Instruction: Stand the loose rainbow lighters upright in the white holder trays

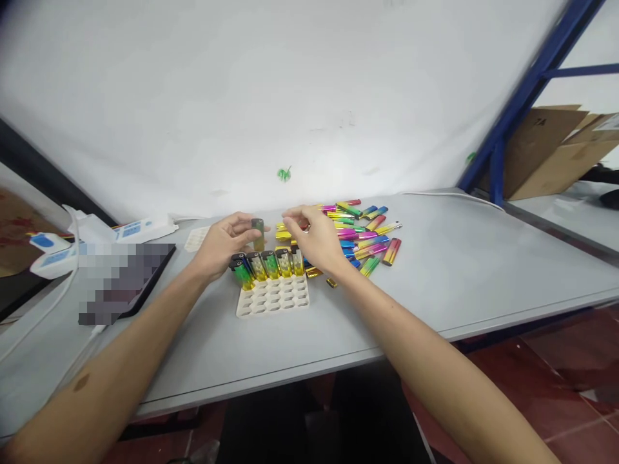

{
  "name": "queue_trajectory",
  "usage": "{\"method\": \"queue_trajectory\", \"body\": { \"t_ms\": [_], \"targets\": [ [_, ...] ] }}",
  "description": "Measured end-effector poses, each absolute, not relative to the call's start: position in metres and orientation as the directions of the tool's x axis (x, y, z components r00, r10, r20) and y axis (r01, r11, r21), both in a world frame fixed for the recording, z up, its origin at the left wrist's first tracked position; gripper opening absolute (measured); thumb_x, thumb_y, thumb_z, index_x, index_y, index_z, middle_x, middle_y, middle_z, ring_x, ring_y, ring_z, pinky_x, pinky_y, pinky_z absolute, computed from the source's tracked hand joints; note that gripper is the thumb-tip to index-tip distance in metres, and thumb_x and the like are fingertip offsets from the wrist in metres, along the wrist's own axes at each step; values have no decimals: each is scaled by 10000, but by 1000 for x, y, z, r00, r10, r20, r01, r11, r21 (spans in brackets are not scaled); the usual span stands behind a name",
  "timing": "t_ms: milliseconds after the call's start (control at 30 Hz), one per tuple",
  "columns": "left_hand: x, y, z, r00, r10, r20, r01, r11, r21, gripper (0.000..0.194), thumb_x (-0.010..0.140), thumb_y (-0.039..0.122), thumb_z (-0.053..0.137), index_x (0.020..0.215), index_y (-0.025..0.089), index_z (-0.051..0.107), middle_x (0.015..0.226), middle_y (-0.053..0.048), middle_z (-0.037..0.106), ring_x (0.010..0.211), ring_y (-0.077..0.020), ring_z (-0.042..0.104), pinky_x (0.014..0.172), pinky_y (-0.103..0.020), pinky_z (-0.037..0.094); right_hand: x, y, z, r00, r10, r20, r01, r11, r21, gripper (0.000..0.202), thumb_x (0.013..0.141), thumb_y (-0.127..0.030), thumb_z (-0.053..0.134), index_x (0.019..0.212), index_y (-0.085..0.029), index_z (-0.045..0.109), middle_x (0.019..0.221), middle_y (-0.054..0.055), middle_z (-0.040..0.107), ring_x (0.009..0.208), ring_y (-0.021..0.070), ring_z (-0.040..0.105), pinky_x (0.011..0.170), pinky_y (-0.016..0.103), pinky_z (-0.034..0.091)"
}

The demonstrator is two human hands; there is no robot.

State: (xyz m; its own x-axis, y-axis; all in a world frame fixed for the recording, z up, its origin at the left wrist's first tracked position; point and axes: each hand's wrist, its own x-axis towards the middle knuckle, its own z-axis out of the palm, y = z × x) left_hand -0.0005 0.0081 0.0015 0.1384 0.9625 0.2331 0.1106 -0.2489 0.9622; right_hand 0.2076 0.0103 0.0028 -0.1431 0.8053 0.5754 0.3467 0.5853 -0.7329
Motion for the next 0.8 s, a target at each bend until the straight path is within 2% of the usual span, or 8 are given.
{"method": "queue_trajectory", "body": {
  "t_ms": [167, 300, 400, 567, 800],
  "targets": [
    [3, 2, 5, 192, 951, 243, 129, -270, 954, 422, 698, 388, 803, 1016, 165, 637, 1072, -91, 719, 850, -186, 672, 749, -328, 551, 208, 16, -1, -287, 867, 407, 120, 454, -883, 240, 887, -383, 624, 974, -182, 722, 1021, 63, 742, 931, 184, 669, 871, 347, 502],
    [1, 4, 3, 274, 939, 210, 138, -254, 957, 475, 726, 400, 783, 1088, 183, 566, 1068, -80, 705, 829, -174, 671, 748, -321, 539, 207, 18, -4, -394, 862, 319, -35, 333, -942, 234, 848, -369, 679, 1004, -208, 743, 1016, 51, 748, 947, 178, 676, 885, 348, 514],
    [0, 6, 1, 295, 935, 196, 158, -250, 955, 475, 748, 433, 763, 1086, 182, 542, 1102, -90, 686, 877, -191, 674, 732, -308, 531, 207, 21, -5, -383, 880, 282, -54, 283, -957, 251, 819, -352, 711, 1027, -218, 750, 993, 42, 751, 877, 163, 676, 825, 334, 528],
    [-2, 6, 0, 335, 925, 178, 181, -248, 952, 477, 790, 471, 727, 1138, 173, 593, 1218, -117, 650, 935, -198, 669, 763, -294, 535, 207, 23, -7, -402, 878, 261, -65, 257, -964, 275, 808, -317, 723, 1059, -207, 744, 894, 29, 752, 793, 150, 673, 779, 321, 536],
    [-2, 6, -3, 340, 926, 162, 151, -224, 963, 522, 798, 481, 723, 1215, 180, 634, 1084, -117, 716, 868, -206, 681, 773, -320, 559, 204, 24, -8, -399, 863, 309, -44, 319, -947, 337, 799, -360, 738, 1085, -185, 716, 927, 38, 738, 819, 161, 662, 779, 318, 525]
  ]
}}
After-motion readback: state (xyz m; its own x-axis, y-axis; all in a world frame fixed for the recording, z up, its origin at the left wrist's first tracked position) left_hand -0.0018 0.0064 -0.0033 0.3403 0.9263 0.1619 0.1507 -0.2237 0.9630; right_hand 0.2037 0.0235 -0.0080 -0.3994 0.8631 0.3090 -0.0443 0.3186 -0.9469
